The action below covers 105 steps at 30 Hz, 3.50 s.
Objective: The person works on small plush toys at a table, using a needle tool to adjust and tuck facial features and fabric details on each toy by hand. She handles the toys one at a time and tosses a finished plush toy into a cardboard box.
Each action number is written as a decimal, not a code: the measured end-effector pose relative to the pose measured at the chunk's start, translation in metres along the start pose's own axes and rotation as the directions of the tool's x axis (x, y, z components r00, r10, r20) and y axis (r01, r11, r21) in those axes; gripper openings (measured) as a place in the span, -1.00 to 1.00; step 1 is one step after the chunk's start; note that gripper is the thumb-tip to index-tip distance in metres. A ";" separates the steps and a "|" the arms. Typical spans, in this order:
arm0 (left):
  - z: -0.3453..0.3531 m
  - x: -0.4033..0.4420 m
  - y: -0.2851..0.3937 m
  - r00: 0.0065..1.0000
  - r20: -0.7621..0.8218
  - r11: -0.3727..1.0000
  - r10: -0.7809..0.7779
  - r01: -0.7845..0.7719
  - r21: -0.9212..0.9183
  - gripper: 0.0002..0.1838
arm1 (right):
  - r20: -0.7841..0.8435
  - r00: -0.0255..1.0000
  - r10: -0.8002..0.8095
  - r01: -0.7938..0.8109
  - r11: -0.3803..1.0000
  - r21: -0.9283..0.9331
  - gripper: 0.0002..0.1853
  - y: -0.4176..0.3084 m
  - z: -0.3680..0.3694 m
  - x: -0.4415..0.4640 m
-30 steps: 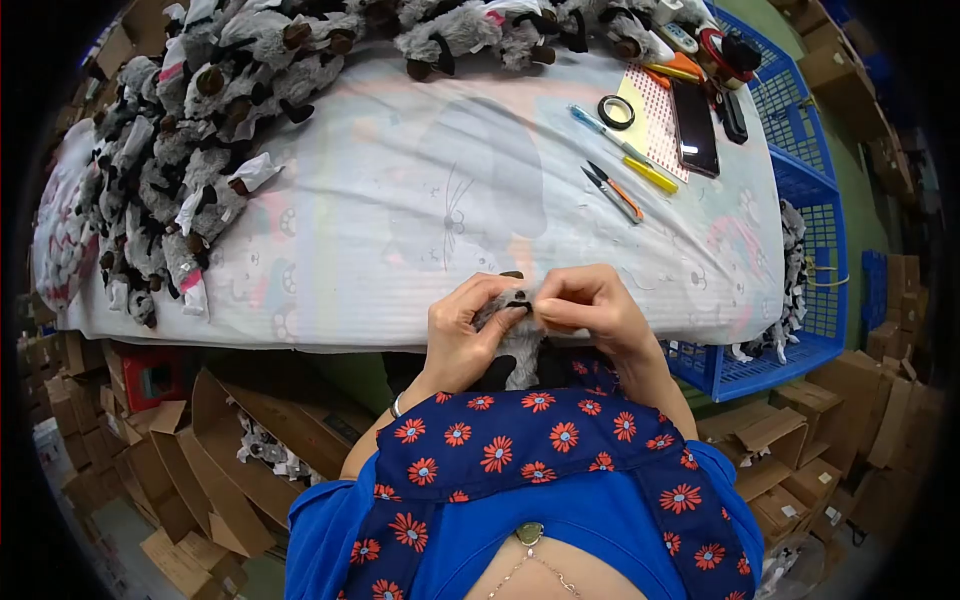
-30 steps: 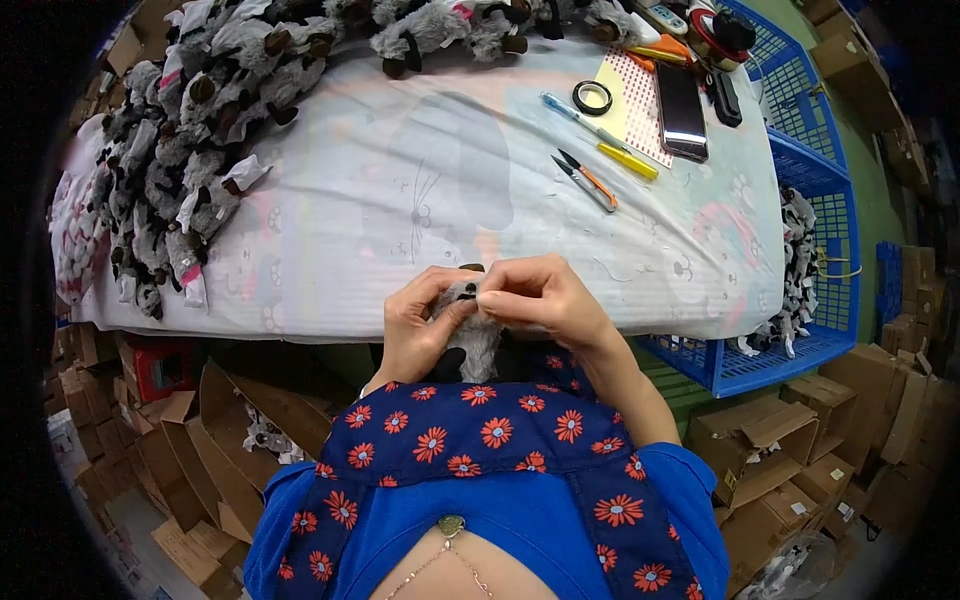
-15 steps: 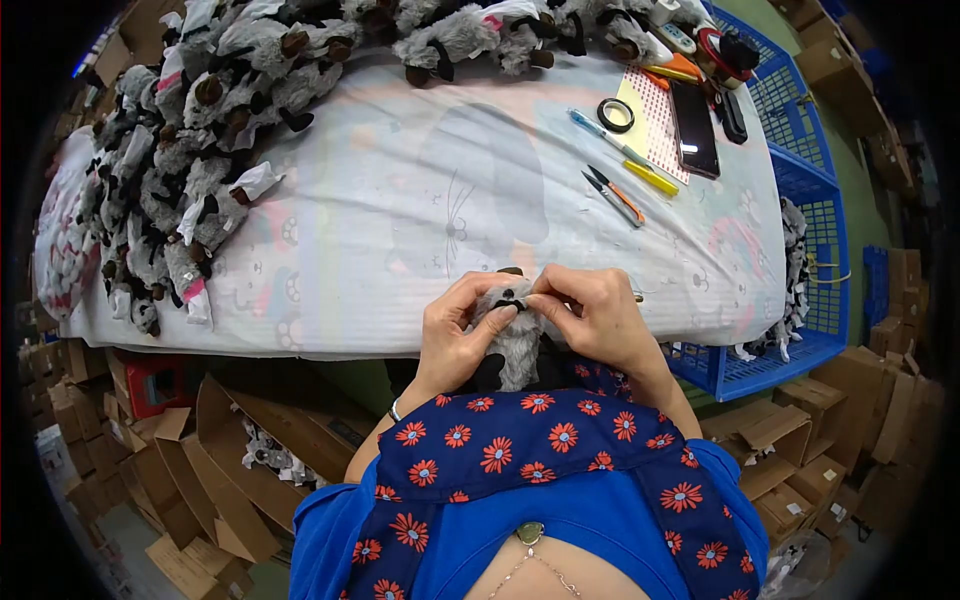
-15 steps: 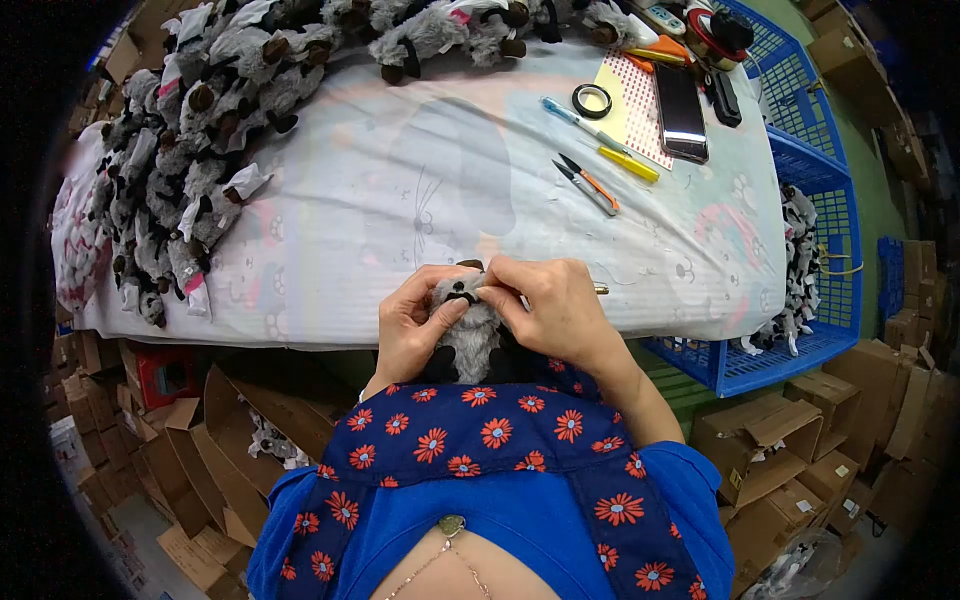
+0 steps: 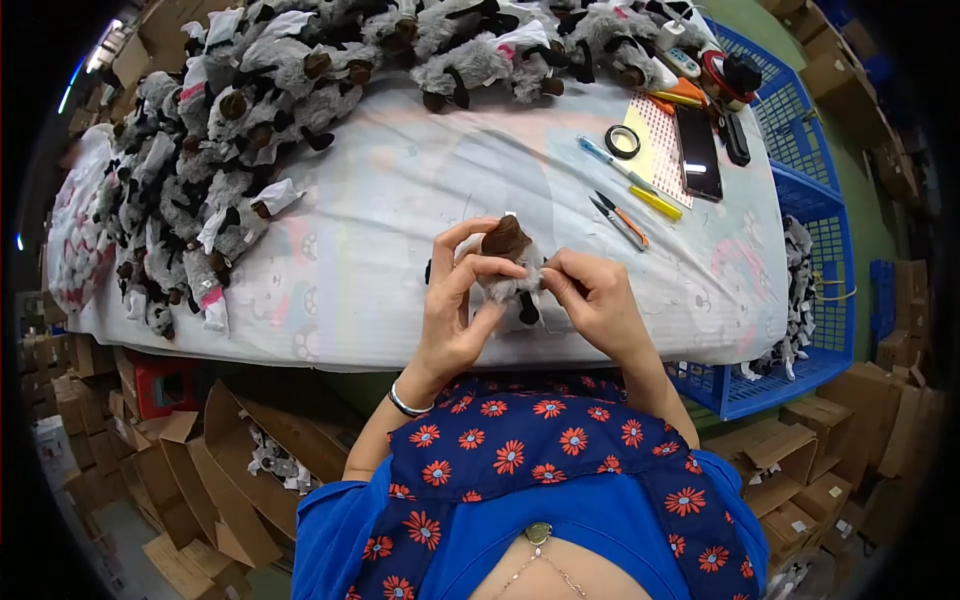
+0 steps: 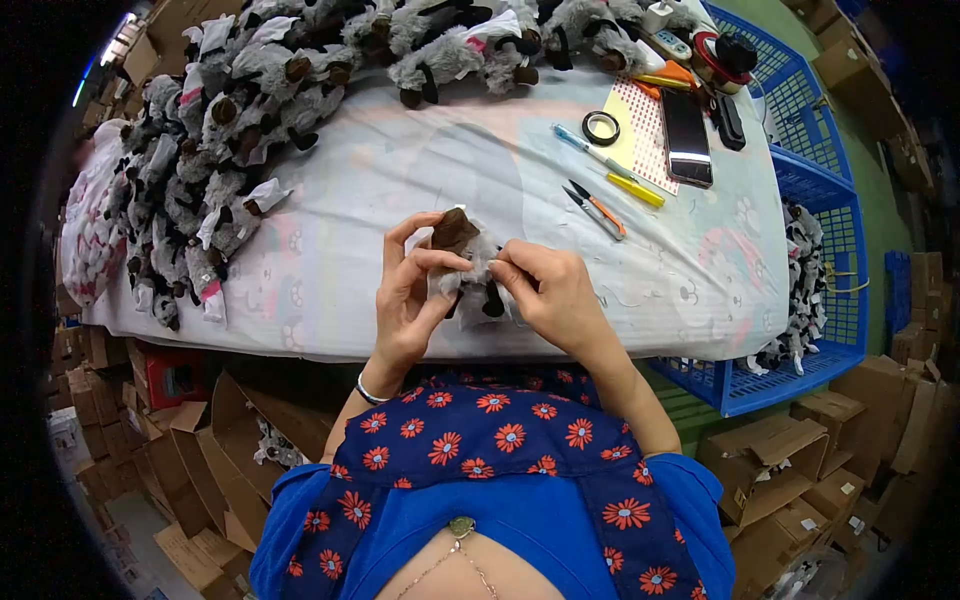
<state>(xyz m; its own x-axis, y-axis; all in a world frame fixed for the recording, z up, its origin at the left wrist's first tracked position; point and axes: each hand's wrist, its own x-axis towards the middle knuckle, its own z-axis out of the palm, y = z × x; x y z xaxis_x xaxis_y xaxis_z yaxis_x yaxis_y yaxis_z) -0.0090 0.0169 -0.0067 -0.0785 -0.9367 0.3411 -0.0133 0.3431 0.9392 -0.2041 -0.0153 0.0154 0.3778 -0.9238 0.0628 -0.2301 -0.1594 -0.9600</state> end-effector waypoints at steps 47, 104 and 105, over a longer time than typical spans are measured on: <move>0.017 0.013 0.028 0.845 0.076 0.735 -0.530 0.502 -0.456 -0.45 | -0.119 0.959 -0.256 0.193 0.901 -0.389 -0.88 -0.010 -0.013 -0.001; 0.006 -0.004 0.017 0.994 -0.031 0.984 -0.107 0.111 0.139 -0.60 | 0.093 0.993 0.078 -0.089 0.988 0.129 -0.86 -0.005 -0.016 -0.014; 0.006 -0.003 0.016 0.991 -0.049 0.983 -0.125 0.131 0.127 -0.60 | 0.087 0.991 0.099 -0.112 0.981 0.157 -0.86 -0.005 -0.016 -0.015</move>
<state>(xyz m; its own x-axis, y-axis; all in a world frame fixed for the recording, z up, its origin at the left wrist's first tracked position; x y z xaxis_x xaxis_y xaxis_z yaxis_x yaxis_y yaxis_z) -0.0148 0.0260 0.0072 -0.0270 -0.9746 0.2223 -0.1496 0.2238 0.9631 -0.2231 -0.0062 0.0236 0.4300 -0.9010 -0.0571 -0.1273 0.0020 -0.9919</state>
